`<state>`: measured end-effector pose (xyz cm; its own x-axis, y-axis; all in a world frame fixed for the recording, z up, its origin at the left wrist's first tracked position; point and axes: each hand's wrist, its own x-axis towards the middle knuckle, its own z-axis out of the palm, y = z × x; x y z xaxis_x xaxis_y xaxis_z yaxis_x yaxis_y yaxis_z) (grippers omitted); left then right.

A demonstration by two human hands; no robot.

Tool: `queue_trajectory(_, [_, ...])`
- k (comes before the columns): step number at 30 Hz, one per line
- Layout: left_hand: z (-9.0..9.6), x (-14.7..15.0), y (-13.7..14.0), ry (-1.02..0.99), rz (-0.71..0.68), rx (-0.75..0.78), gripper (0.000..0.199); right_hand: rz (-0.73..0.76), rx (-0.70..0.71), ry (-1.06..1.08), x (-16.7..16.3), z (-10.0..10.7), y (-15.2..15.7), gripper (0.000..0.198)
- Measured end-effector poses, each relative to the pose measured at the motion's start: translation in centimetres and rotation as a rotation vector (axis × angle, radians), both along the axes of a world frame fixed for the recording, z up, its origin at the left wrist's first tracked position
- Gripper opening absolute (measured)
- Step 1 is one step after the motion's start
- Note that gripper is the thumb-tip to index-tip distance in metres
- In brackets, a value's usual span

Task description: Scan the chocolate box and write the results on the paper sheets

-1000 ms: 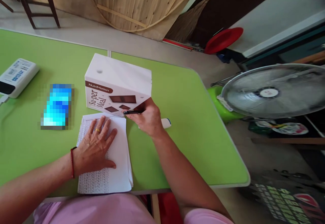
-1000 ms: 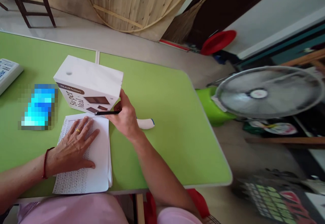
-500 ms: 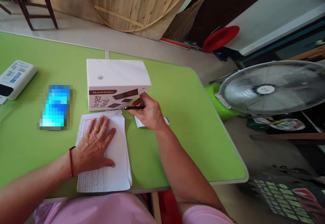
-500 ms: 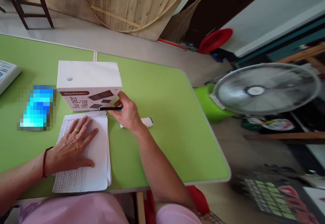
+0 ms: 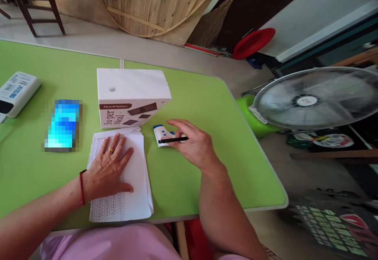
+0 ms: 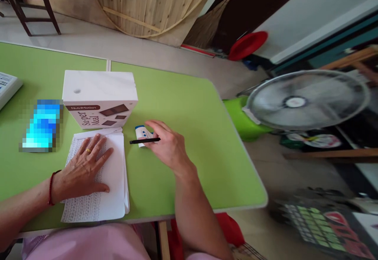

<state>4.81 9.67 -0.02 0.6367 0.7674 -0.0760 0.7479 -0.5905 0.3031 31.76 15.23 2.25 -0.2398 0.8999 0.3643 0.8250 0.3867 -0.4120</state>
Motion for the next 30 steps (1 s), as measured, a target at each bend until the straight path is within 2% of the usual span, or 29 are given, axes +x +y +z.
queue_trajectory(3, [-0.1,0.0,0.0,-0.001,0.005,0.009,0.102,-0.053,-0.053,-0.098,1.9,-1.0,-0.1,0.046])
queue_trajectory(7, [-0.2,0.0,-0.1,0.001,0.006,0.015,0.103,-0.036,-0.097,0.029,2.1,-1.7,-0.3,0.035])
queue_trajectory(13, [0.2,-0.4,0.2,-0.027,0.024,0.023,0.099,0.305,-0.224,0.112,-2.9,-0.1,-2.2,0.021])
queue_trajectory(16, [0.9,-0.9,1.1,-0.003,0.011,-0.018,0.097,0.478,-0.302,0.079,-4.7,0.3,-3.1,0.013])
queue_trajectory(19, [1.3,-1.6,2.0,0.030,-0.022,-0.064,0.100,0.577,-0.298,-0.011,-5.2,-0.1,-3.4,0.010])
queue_trajectory(24, [1.1,-2.3,2.6,0.014,-0.041,-0.073,0.099,0.558,-0.267,-0.233,-5.0,-0.8,-3.3,0.008])
queue_trajectory(28, [1.0,-2.2,2.5,-0.011,-0.042,-0.065,0.098,0.500,-0.286,-0.229,-5.2,-0.9,-3.3,0.013])
queue_trajectory(30, [1.2,-2.2,2.5,-0.047,-0.044,-0.053,0.090,0.521,-0.292,-0.206,-5.4,-1.0,-3.3,0.009])
